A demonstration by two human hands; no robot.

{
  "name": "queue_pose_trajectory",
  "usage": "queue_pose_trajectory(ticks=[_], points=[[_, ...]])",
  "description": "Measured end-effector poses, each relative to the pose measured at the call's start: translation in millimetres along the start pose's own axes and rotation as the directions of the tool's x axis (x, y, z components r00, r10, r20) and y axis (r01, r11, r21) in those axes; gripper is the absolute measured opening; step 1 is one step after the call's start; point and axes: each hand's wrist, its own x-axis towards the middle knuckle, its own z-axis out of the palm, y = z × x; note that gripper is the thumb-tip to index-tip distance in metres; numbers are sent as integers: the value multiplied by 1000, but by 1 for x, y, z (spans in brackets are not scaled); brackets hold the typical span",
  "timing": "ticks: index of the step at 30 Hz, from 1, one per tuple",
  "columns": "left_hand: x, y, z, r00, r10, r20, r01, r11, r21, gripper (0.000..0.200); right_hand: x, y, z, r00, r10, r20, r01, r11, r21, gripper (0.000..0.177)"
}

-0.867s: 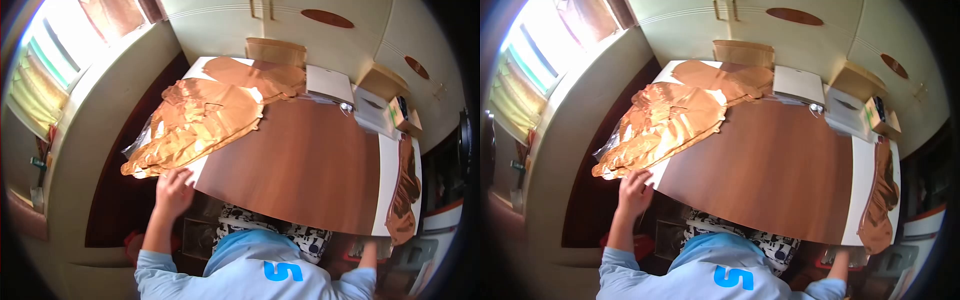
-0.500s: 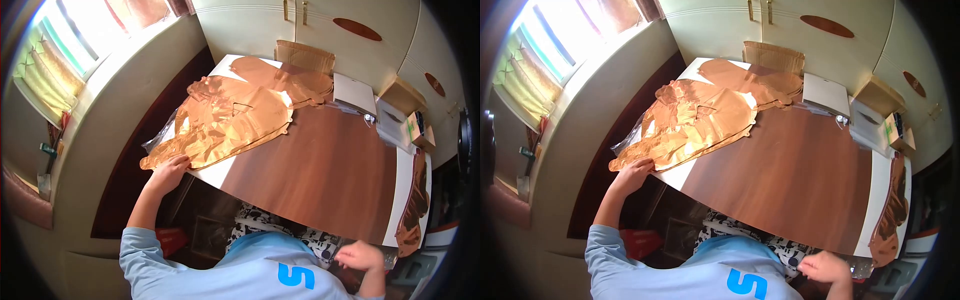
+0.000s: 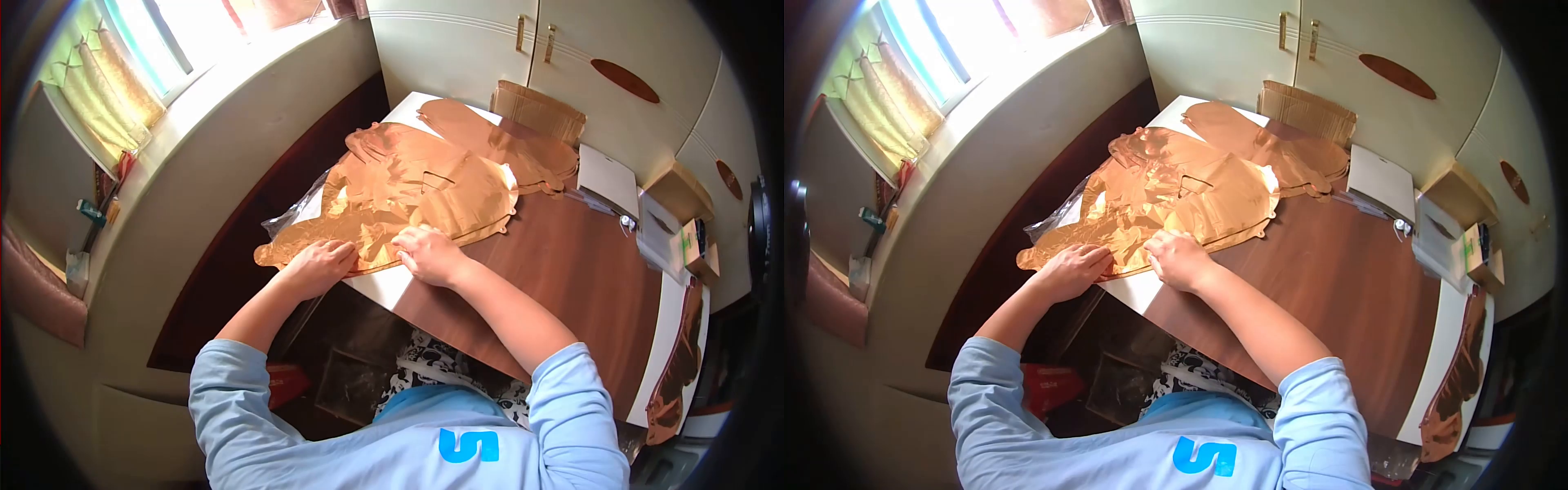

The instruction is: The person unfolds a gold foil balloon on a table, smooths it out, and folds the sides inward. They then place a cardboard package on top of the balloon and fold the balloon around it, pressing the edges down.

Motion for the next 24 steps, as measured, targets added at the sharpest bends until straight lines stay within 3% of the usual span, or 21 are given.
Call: queue_pose_trajectory(ticks=[2, 5, 6, 9, 13, 16, 19, 24], points=[[2, -5, 8, 1000, -8, 15, 8, 999, -31, 37, 8, -1, 4, 997, 39, 62, -33, 995, -99, 17], [0, -11, 6, 999, 37, 27, -36, 999, -34, 36, 9, -4, 3, 995, 78, 64, -72, 993, -89, 16], [0, -16, 6, 999, 22, 34, -21, 999, -49, 26, 10, -5, 2, 994, 83, 69, -77, 994, -83, 16], [7, -29, 10, 991, 4, -133, -30, 981, -192, 25, 13, -13, 1, 991, 84, 103, -65, 983, -173, 19], [13, -29, -7, 987, -147, 59, 158, 912, -378, 22, 21, -27, 11, 999, 6, 51, 4, 984, -178, 23], [11, -23, -20, 999, -49, 23, 54, 961, -270, 17, 27, -35, 22, 990, -137, 9, 136, 971, -197, 25], [6, -19, -9, 998, 49, -46, -53, 994, -98, 24, 33, -33, 36, 993, -111, 43, 117, 968, -221, 24], [2, -25, -1, 997, 19, 71, -15, 998, -57, 27, 34, -31, 35, 996, -70, 54, 80, 978, -192, 23]])
